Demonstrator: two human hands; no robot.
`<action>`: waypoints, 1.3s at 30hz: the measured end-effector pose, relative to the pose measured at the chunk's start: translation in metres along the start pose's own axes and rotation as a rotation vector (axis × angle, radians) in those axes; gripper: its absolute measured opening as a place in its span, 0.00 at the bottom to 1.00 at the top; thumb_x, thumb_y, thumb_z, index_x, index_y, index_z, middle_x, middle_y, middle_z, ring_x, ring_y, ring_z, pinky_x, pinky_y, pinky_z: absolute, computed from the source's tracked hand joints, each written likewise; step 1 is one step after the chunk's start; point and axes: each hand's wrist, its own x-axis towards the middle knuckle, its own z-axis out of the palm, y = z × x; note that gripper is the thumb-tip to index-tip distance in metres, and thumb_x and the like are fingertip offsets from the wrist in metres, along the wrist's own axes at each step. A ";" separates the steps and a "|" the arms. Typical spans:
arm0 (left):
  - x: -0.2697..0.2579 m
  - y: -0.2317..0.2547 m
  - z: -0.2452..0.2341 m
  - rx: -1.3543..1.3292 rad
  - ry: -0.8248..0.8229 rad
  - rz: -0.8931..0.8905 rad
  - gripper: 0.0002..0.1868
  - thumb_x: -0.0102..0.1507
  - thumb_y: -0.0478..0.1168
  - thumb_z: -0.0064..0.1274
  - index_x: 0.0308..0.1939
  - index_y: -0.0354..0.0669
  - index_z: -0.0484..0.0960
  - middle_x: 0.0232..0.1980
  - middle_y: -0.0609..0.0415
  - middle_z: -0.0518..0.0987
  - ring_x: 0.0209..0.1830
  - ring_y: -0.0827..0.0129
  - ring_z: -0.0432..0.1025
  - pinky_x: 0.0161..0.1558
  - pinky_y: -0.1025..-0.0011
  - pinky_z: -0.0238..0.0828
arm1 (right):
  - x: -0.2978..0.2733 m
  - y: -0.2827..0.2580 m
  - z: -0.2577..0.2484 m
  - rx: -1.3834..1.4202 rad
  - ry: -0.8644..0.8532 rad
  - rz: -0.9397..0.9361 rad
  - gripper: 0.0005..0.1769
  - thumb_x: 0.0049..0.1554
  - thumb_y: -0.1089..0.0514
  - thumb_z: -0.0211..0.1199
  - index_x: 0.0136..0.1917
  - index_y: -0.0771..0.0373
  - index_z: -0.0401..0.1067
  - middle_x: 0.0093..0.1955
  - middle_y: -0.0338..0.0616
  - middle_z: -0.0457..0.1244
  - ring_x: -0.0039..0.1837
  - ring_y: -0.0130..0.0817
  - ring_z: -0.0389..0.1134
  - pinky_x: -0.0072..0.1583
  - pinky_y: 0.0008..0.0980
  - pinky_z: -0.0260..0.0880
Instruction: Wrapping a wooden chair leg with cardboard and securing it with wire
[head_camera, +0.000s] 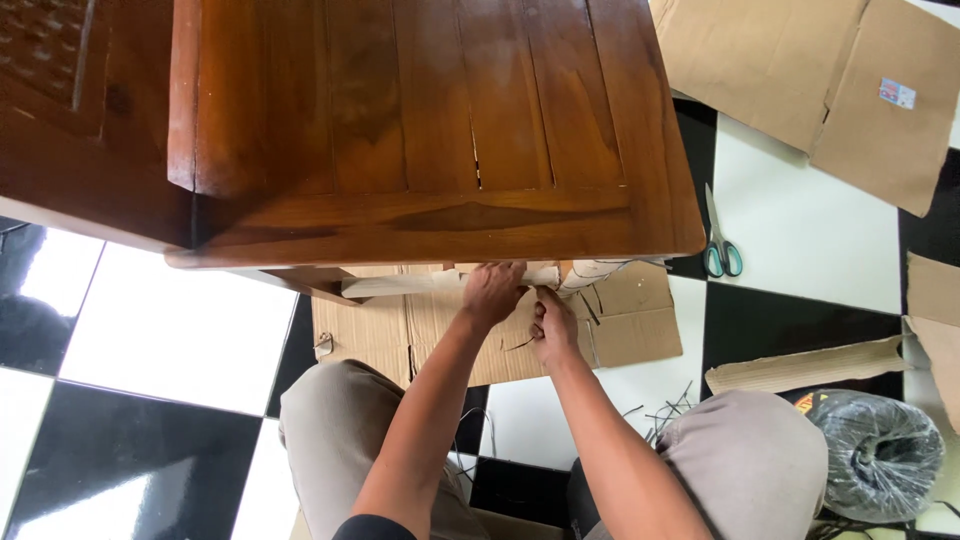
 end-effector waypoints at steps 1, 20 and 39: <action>-0.003 0.003 -0.014 0.003 0.000 -0.002 0.16 0.57 0.53 0.62 0.44 0.58 0.75 0.36 0.65 0.81 0.41 0.68 0.81 0.47 0.65 0.76 | -0.001 0.000 0.003 0.001 -0.003 0.001 0.09 0.59 0.51 0.63 0.52 0.51 0.77 0.30 0.30 0.50 0.26 0.20 0.46 0.28 0.20 0.44; 0.023 0.028 -0.091 -0.078 0.998 0.210 0.14 0.61 0.45 0.54 0.20 0.57 0.71 0.19 0.64 0.63 0.17 0.67 0.64 0.23 0.74 0.63 | -0.028 -0.018 0.017 0.255 -0.173 0.177 0.12 0.57 0.48 0.62 0.38 0.46 0.60 0.30 0.25 0.48 0.27 0.20 0.46 0.29 0.19 0.43; 0.020 0.024 -0.062 -0.437 0.440 -0.137 0.10 0.58 0.51 0.59 0.29 0.53 0.83 0.28 0.58 0.78 0.33 0.57 0.75 0.37 0.58 0.73 | -0.040 -0.019 0.013 0.050 -0.115 0.077 0.07 0.62 0.48 0.56 0.53 0.47 0.68 0.31 0.25 0.45 0.26 0.18 0.44 0.26 0.19 0.44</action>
